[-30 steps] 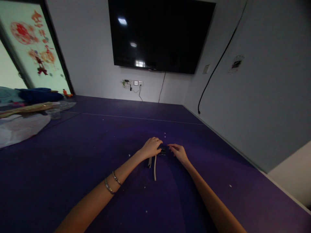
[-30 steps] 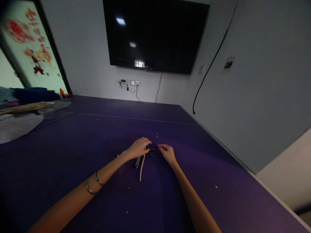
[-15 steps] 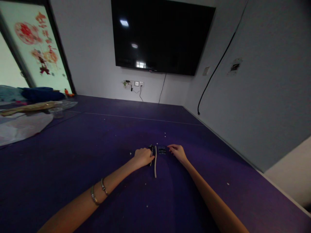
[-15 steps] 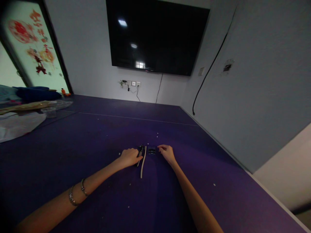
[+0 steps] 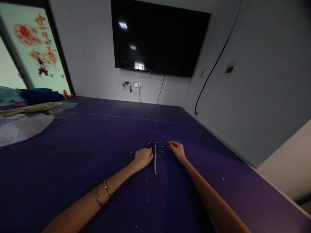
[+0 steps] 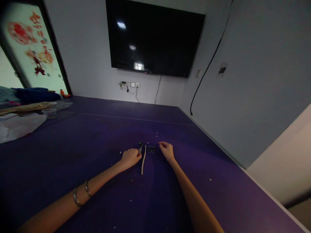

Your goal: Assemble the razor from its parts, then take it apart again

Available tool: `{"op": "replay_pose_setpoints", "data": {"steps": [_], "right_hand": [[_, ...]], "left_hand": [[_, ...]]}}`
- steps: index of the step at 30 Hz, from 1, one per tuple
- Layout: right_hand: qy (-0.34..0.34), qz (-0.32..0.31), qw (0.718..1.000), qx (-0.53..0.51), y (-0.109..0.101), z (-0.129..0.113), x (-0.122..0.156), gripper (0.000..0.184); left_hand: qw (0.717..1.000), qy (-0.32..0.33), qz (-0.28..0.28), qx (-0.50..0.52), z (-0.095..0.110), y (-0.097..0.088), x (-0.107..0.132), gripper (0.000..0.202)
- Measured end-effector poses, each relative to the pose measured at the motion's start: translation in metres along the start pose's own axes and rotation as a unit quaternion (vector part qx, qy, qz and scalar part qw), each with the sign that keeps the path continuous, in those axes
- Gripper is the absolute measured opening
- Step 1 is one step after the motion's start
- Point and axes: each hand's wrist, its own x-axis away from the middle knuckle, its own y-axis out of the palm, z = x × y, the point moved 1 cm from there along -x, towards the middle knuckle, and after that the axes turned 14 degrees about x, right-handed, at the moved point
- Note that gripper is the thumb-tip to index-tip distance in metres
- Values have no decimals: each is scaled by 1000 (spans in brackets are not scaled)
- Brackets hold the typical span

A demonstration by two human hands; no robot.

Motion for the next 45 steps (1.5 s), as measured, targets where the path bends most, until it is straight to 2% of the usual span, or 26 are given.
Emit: {"op": "replay_pose_setpoints", "data": {"steps": [3, 5, 8, 10, 12, 17, 20, 23, 25, 27, 31, 34, 36, 38, 45], "right_hand": [[20, 22, 999, -40, 5, -20, 7, 35], [62, 10, 991, -119, 10, -38, 14, 33], [136, -68, 955, -255, 19, -66, 28, 32], [168, -119, 931, -302, 22, -79, 37, 32], [190, -137, 921, -313, 24, -86, 43, 32], [198, -109, 927, -300, 23, -86, 47, 36], [184, -93, 935, -288, 17, -79, 45, 35], [164, -57, 954, -246, -2, -64, 38, 33], [149, -23, 972, -183, -24, -48, 31, 30], [145, 4, 984, -103, -50, -29, 23, 26], [172, 31, 985, -11, -101, 9, 9, 15], [192, 31, 978, 76, -127, 32, 5, 7], [193, 16, 972, 133, -136, 43, 6, 2], [185, 1, 965, 185, -140, 50, 8, 9], [137, 11, 945, 296, -137, 58, 12, 13]], "left_hand": [[1000, 2, 19, 1, 3, -10, 2, 34], [999, 8, 35, 4, 10, -18, 5, 35], [999, 18, 50, 8, 23, -26, 11, 34], [998, 25, 49, 9, 31, -29, 15, 32], [999, 30, 45, 6, 38, -30, 18, 32], [998, 44, 44, 3, 49, -27, 22, 34], [997, 56, 42, 18, 55, -26, 22, 37], [995, 92, 24, 41, 56, -25, 23, 40], [993, 111, 2, 41, 51, -23, 24, 38], [994, 103, -23, 26, 42, -18, 24, 34], [996, 80, -49, 12, 25, -7, 21, 39], [998, 56, -43, 0, 21, -2, 17, 42], [998, 43, -39, -7, 23, -1, 14, 42], [998, 38, -39, -14, 27, 0, 12, 41], [998, 29, -40, -29, 32, 8, 10, 31]]}}
